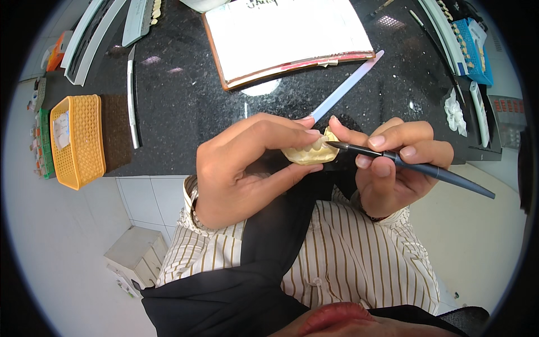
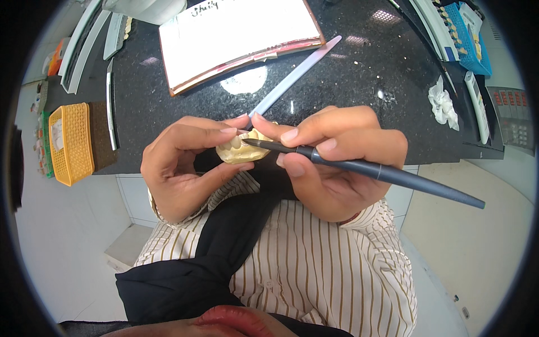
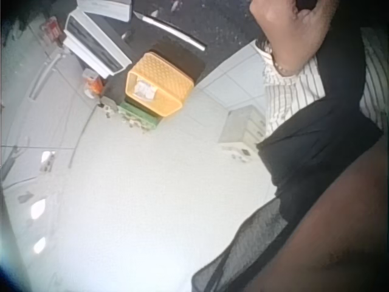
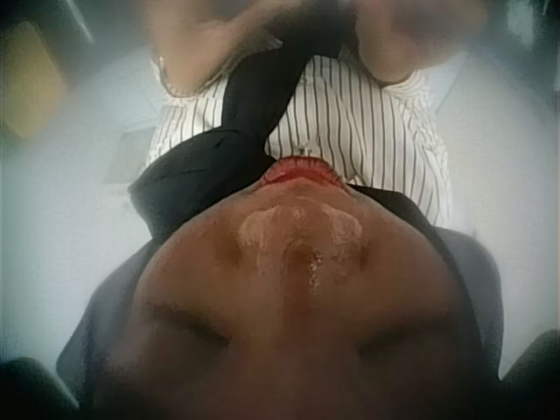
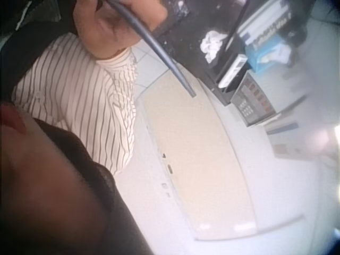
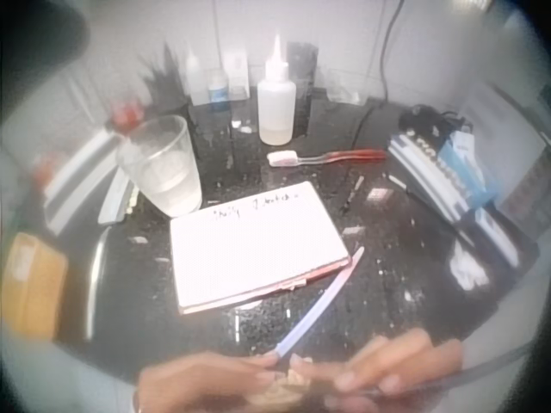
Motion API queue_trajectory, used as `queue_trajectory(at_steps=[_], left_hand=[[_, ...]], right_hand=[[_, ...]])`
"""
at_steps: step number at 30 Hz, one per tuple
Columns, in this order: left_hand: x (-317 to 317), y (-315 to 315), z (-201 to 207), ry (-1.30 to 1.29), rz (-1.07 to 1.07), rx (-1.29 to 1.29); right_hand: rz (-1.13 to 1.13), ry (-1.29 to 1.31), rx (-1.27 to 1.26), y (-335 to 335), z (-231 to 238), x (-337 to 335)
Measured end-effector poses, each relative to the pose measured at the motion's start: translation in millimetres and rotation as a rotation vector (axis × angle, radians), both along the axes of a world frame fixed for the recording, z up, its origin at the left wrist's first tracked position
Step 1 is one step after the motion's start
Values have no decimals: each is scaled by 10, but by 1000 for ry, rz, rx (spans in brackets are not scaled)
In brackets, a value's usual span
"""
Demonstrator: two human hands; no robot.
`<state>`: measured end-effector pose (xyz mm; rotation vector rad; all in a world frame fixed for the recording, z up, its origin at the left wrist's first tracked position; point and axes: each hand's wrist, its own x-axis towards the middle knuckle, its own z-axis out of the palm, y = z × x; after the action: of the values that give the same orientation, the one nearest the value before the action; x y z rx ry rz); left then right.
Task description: The person uses a fine brush to apply and shape material on a dental mold held in their left hand. They repeatedly dip the brush into a container and wipe it on a tissue while working on the mold's surface.
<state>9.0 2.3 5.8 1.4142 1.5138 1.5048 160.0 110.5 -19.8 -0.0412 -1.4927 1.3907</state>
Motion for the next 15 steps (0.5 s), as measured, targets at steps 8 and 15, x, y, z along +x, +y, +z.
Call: queue_trajectory(at_steps=[8,15], left_hand=[[-1,3,3,6,6,12],[-1,7,-10,0,3,19]], right_hand=[[-15,-28,3,-25,21,-12],[-21,-36,12,-20,26,-15]])
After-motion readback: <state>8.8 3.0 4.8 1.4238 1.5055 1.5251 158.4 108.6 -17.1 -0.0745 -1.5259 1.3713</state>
